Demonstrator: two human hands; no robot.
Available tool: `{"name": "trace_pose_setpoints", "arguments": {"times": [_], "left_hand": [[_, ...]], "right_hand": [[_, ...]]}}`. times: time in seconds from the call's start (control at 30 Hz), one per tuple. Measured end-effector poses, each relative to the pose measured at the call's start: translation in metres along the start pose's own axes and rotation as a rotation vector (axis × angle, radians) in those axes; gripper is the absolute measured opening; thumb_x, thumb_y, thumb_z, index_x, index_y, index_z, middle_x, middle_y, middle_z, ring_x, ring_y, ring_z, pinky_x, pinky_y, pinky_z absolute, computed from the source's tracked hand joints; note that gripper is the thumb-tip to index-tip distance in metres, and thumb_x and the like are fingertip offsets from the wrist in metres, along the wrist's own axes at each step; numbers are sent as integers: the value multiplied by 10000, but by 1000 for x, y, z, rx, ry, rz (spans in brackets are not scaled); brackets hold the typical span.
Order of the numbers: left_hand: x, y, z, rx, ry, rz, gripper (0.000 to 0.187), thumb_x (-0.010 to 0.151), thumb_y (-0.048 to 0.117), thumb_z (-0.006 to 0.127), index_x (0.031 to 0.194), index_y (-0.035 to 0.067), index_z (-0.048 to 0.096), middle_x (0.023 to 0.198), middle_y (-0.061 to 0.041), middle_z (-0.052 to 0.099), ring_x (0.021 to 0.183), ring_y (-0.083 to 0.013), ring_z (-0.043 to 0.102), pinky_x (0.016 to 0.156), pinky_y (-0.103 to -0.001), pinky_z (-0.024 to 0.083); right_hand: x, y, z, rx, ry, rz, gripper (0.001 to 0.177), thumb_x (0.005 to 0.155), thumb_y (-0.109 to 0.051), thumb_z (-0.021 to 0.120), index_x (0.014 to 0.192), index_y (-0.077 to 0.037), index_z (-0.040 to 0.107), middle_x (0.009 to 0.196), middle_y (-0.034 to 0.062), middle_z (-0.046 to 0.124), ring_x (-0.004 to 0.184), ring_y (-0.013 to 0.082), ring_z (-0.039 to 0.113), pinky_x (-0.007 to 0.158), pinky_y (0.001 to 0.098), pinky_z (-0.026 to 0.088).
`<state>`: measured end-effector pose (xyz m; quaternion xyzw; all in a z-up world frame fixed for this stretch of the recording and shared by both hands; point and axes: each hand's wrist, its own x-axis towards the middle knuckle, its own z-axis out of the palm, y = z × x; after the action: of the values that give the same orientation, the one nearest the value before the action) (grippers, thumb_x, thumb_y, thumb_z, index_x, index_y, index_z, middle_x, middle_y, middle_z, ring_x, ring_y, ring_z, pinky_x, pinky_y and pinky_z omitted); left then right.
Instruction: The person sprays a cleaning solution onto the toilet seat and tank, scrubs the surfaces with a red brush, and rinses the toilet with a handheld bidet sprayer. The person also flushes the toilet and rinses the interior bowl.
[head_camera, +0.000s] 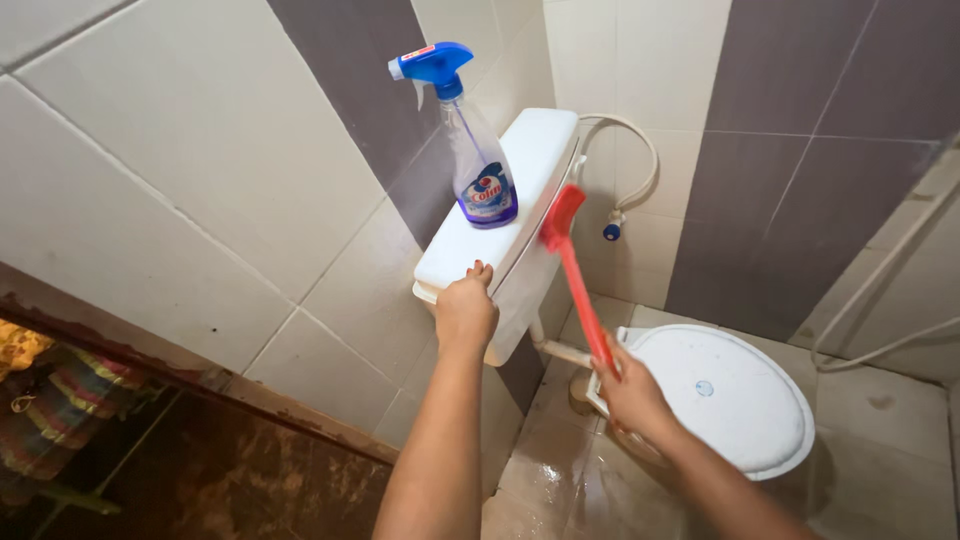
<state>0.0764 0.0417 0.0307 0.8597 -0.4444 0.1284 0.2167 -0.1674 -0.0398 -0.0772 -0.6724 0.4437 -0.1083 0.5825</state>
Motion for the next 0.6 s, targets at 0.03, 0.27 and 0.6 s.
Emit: {"name": "trace_pose_setpoints", "arguments": {"times": [0.03,0.27,0.6], "left_hand": [[0,0,-1,4,-19,-9,474,796,8,573,1231,127,720,1334,-86,656,1078,-306,685,936,-425,524],[7,-5,-8,-8,-47,7,427,831,38,577,1213,145,737,1131,-137,737,990,-334,709,894,-443,543],[11,-1,-32,-135,-100,-77,554,809,25,575,1294,252,721,1115,-182,723,1023,-366,699,938,-445,535]], "right_hand": [[-7,14,8,-91,11,-23,587,1016,-305,557,1588,-285,425,764,131,631,649,245,577,618,394,503],[-81,124,65,168,-143,-427,630,980,-177,568,1556,-138,315,1555,136,480,1323,167,521,1063,290,404],[-102,121,78,36,-68,-490,672,973,-99,601,1585,-104,324,1485,128,566,1255,206,547,1042,336,397]]}}
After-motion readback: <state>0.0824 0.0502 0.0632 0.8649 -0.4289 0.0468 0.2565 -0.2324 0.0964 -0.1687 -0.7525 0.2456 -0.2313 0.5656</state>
